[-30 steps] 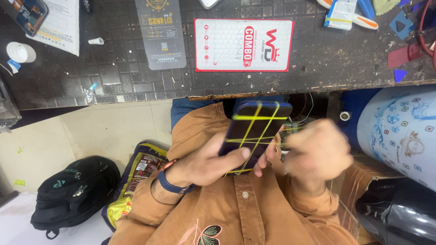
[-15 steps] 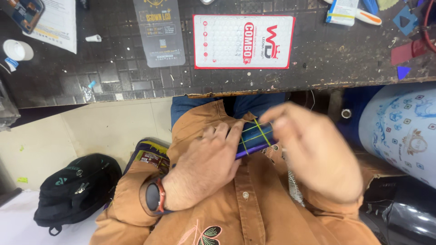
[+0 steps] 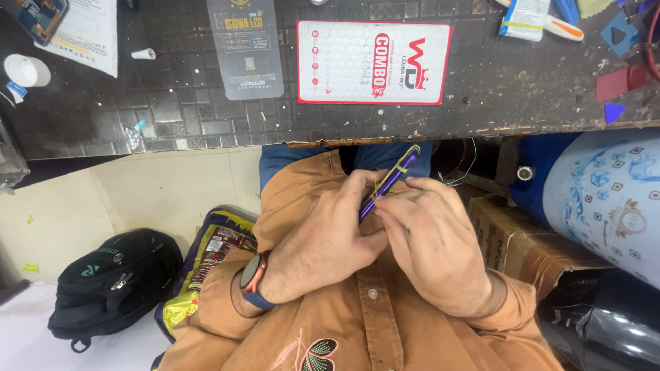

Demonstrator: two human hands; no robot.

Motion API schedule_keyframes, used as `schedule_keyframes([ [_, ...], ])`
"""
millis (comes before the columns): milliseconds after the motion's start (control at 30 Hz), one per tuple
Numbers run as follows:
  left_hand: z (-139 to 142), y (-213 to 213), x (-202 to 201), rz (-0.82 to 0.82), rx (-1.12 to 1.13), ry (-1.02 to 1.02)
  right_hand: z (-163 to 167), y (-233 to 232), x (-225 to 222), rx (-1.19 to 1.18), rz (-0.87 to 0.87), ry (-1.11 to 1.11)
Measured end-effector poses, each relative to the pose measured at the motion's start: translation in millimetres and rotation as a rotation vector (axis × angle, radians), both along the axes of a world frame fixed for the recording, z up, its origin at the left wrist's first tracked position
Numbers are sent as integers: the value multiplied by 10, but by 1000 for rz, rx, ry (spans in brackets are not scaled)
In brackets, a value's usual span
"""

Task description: The person secures a smartphone with multiple yellow rubber bands, wipes the screen and edges with a cloth, and then uses a blue plastic pry tool to work along the screen edges. The person also handles a small white bottle and a yellow box before continuing to pry the phone.

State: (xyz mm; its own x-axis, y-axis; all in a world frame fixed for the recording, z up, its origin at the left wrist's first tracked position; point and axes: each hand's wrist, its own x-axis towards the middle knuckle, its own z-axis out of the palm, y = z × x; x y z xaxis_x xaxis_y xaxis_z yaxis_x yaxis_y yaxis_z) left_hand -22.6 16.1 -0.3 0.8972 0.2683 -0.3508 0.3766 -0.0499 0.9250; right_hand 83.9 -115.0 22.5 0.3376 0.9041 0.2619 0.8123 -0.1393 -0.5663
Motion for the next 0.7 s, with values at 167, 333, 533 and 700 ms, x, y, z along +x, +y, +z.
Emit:
schedule_keyframes([
  [167, -155, 9, -24, -24, -131, -43, -87, -34, 40, 149, -66, 35],
  [333, -218, 69, -102, 44, -675, -214, -126, -88, 86, 215, -211, 134],
  [533, -238, 127, -142, 83, -1099, -197, -290, -147, 188, 257, -231, 432],
  [700, -292, 93, -124, 96, -1107, -155, -390, -215, 219, 239, -207, 567],
])
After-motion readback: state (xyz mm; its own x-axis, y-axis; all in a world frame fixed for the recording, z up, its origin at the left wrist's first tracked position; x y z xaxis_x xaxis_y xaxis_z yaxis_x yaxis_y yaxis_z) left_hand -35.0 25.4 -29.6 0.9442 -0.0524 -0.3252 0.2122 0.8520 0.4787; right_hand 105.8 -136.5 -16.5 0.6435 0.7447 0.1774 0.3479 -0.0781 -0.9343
